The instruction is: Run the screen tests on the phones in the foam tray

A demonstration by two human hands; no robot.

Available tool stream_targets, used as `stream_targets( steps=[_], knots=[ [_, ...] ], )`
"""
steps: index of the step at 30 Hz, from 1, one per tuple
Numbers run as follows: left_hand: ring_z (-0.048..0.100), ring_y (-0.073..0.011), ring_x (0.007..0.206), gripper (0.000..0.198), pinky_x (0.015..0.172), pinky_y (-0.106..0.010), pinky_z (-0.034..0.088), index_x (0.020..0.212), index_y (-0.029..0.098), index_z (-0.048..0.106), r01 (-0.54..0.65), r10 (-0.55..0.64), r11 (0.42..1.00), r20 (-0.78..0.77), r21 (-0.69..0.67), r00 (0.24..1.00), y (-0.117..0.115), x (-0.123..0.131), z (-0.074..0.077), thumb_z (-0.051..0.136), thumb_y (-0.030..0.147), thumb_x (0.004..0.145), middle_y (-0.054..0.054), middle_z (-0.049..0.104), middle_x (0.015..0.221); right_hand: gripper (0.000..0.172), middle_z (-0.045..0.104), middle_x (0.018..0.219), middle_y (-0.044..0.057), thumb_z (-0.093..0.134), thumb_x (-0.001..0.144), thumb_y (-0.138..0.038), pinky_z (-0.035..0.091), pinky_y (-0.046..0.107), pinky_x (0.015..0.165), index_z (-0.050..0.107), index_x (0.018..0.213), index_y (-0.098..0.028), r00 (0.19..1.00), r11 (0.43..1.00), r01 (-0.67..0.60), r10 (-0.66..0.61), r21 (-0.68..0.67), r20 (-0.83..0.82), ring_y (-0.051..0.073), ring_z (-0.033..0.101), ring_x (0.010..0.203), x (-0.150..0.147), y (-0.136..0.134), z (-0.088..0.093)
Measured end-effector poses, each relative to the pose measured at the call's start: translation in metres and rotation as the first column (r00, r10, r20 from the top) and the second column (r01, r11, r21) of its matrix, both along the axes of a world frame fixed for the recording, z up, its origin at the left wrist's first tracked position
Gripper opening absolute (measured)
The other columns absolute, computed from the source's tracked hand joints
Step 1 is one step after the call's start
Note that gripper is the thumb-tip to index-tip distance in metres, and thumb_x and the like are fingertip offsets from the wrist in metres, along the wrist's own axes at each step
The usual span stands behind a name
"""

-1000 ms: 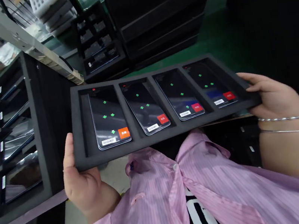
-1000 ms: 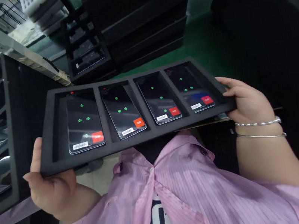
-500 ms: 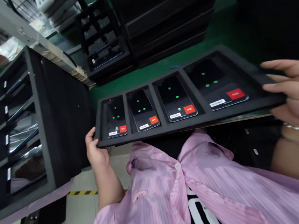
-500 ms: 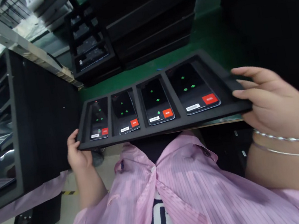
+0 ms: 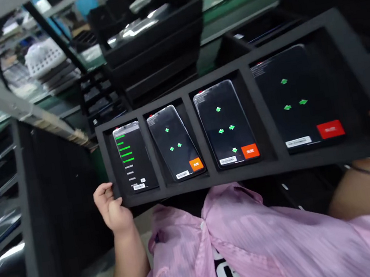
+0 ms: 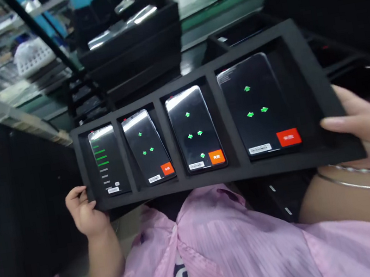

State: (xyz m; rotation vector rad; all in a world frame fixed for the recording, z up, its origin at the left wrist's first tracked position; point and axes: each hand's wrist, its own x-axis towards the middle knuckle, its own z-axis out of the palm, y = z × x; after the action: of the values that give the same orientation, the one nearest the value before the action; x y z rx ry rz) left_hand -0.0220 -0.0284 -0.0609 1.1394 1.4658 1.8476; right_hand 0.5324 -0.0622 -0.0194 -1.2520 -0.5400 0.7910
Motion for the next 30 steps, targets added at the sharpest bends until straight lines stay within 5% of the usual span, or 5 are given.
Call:
stream_targets(
  steps=[3,6,10,19,30],
  knots=[
    [0.065,-0.0168,0.077,0.05,0.071,-0.026,0.05,0.106,0.023,0.059,0.206,-0.216,0.973,0.09,0.106,0.972,0.033,0.032,0.028,0.06,0.016,0.057,0.001,0.07,0.085,0.056,0.073,0.111,0.014,0.063,0.041,-0.02,0.065,0.064,0.095,0.073,0.096,-0.02,0.991,0.986,0.13,-0.132,0.107,0.012,0.039,0.071,0.11,-0.015,-0.017,0.013],
    [0.065,-0.015,0.072,0.056,0.063,-0.024,0.052,0.124,0.028,0.058,0.483,-0.518,0.852,0.189,0.203,0.834,0.058,0.069,0.064,0.067,0.024,0.068,0.0,0.074,0.095,0.04,0.071,0.117,0.014,0.06,0.053,-0.034,0.057,0.065,0.11,0.076,0.088,-0.021,0.941,0.889,0.301,-0.336,0.345,0.043,0.04,0.064,0.127,-0.029,-0.039,0.02],
    [0.073,-0.0218,0.106,0.08,0.086,-0.035,0.062,0.142,0.043,0.044,0.706,-0.73,0.682,0.143,0.19,0.668,0.079,0.105,0.08,0.083,0.045,0.072,-0.004,0.061,0.148,0.034,0.069,0.127,0.008,0.059,0.074,-0.039,0.058,0.078,0.089,0.079,0.101,-0.032,0.902,0.806,0.41,-0.426,0.427,-0.061,0.044,0.065,0.123,-0.024,-0.076,0.019],
    [0.073,-0.0195,0.111,0.086,0.097,-0.038,0.06,0.153,0.042,0.029,0.666,-0.678,0.735,-0.183,-0.127,0.712,0.09,0.1,-0.028,0.081,0.04,0.085,-0.015,0.041,0.163,0.046,0.069,0.108,0.007,0.051,0.06,-0.03,0.065,0.051,0.084,0.071,0.1,-0.02,0.78,0.575,0.615,-0.547,0.54,-0.306,0.03,0.07,0.103,0.003,-0.032,0.013],
    [0.07,-0.0303,0.119,0.081,0.11,-0.06,0.055,0.156,0.037,0.031,0.384,-0.439,0.898,-0.454,-0.213,0.775,0.069,0.037,-0.073,0.074,0.042,0.087,-0.017,0.049,0.155,0.034,0.067,0.093,0.002,0.052,0.063,-0.016,0.06,0.028,0.07,0.061,0.095,-0.019,0.695,0.593,0.714,-0.532,0.373,-0.483,0.016,0.065,0.076,0.03,0.004,-0.024]
  ],
)
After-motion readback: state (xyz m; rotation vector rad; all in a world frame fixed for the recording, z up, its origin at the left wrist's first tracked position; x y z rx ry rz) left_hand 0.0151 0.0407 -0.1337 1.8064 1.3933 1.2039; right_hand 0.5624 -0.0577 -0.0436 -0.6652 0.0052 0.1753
